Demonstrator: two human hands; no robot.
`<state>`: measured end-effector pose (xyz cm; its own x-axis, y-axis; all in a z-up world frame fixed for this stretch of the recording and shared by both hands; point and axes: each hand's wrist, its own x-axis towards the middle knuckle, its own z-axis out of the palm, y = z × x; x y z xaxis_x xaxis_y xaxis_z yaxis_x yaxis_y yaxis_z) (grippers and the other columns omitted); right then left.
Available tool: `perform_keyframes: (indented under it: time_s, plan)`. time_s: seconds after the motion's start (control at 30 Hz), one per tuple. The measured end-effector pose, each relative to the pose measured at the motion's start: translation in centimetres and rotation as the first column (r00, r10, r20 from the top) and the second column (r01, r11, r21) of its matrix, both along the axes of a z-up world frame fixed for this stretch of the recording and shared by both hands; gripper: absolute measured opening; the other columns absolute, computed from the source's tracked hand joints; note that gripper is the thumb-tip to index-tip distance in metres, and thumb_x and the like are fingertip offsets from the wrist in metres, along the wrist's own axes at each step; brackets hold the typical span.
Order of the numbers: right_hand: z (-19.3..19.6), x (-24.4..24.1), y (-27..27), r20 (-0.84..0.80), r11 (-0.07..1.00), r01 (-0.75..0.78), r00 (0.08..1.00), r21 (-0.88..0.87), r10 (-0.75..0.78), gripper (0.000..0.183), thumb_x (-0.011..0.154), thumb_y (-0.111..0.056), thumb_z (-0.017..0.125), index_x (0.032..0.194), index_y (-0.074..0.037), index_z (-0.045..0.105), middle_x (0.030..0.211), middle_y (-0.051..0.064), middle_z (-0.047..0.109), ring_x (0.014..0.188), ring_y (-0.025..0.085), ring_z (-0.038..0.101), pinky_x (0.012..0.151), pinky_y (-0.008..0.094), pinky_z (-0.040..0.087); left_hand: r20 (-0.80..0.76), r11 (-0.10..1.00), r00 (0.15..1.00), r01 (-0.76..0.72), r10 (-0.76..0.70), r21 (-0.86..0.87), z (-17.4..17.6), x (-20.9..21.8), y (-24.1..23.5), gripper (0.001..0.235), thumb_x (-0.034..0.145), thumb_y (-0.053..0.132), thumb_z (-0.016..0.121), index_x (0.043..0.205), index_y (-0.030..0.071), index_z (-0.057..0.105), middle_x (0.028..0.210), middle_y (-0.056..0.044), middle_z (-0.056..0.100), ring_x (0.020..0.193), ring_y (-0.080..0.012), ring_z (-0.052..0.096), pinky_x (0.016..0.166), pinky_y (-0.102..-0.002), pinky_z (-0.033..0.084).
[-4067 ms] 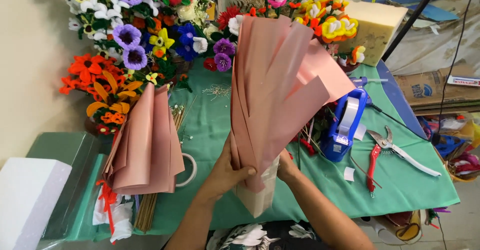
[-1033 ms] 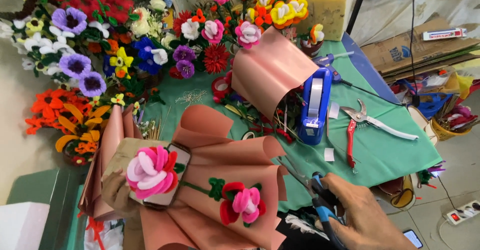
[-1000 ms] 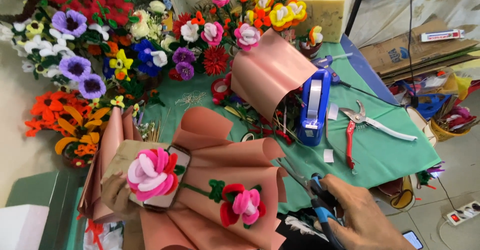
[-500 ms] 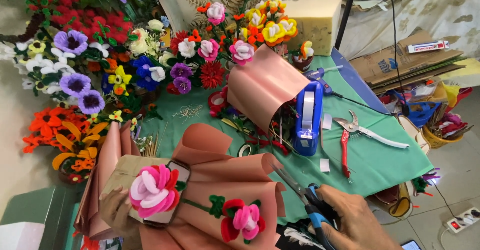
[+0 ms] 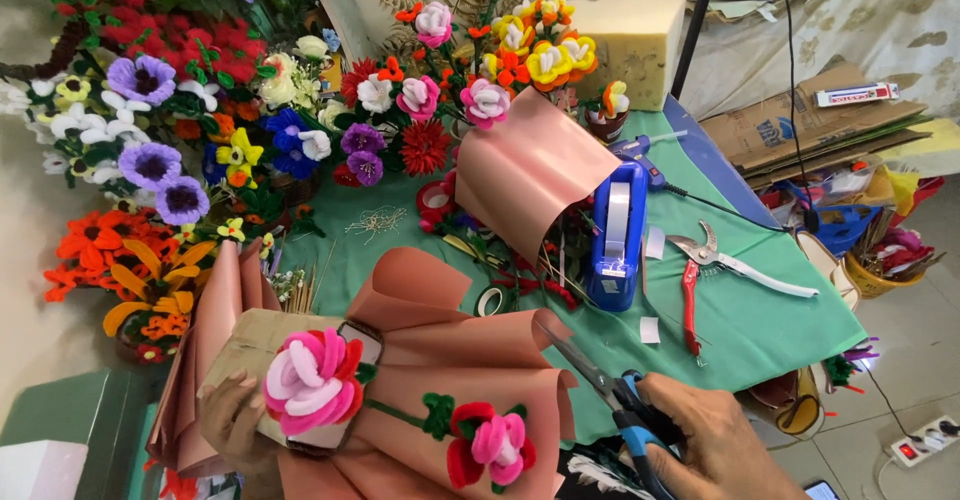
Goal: The person wraps a small cardboard box containing artificial flowers with pink paper. They use scissors to cut the paper and trim the edges, then fold and arrange the paper around the box to create a bouquet-style presentation.
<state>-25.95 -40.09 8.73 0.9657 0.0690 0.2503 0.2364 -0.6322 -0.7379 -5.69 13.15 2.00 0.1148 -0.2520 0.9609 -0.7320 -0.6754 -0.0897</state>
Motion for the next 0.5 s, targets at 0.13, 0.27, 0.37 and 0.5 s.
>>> perform_keyframes:
  time_s: [0.13,0.27,0.37,0.5]
  plan:
    - [-0.2,0.0,0.1,-0.035,1.0,0.025,0.999,-0.001,-0.025,0.047,0.091,-0.061,0.055,0.093,-0.016,0.069,0.07,-0.001,0.053,0.057,0.015,0.043,0.051,0.034,0.037,-0.007,1.0,1.0,-0.001,0.001,0.009,-0.5,0.2,0.4,0.029,0.113,0.033,0.041,0.122,0.01,0.055,0.116,-0.024,0.062,0.107,-0.0489,0.068,0.109,-0.062,0.045]
    - [-0.2,0.0,-0.2,0.004,0.999,0.025,1.0,-0.034,-0.025,0.048,0.09,-0.062,0.055,0.093,-0.015,0.066,0.07,-0.001,0.051,0.057,0.016,0.042,0.051,0.034,0.036,-0.022,1.0,1.0,0.022,-0.022,-0.014,0.1,-0.4,-0.4,0.021,0.114,0.024,0.044,0.125,0.01,0.055,0.118,-0.026,0.062,0.109,-0.0482,0.068,0.11,-0.06,0.046]
    - [-0.2,-0.1,-0.3,0.013,0.999,0.024,1.0,-0.045,-0.024,0.051,0.09,-0.063,0.055,0.098,-0.014,0.066,0.072,0.0,0.052,0.058,0.016,0.043,0.052,0.034,0.037,-0.078,0.999,0.997,0.025,-0.028,-0.031,-0.9,-0.2,0.2,0.014,0.113,0.017,0.047,0.12,0.01,0.056,0.116,-0.026,0.063,0.109,-0.0481,0.068,0.109,-0.06,0.047]
    - [-0.2,-0.1,-0.3,0.061,1.0,0.003,0.998,-0.02,-0.001,0.05,0.092,-0.061,0.056,0.097,-0.013,0.066,0.074,0.001,0.05,0.058,0.016,0.042,0.051,0.033,0.036,-0.106,0.999,0.993,0.04,-0.043,-0.036,-2.2,0.4,1.3,0.013,0.113,0.013,0.047,0.121,0.012,0.057,0.118,-0.024,0.064,0.111,-0.0473,0.068,0.108,-0.061,0.049]
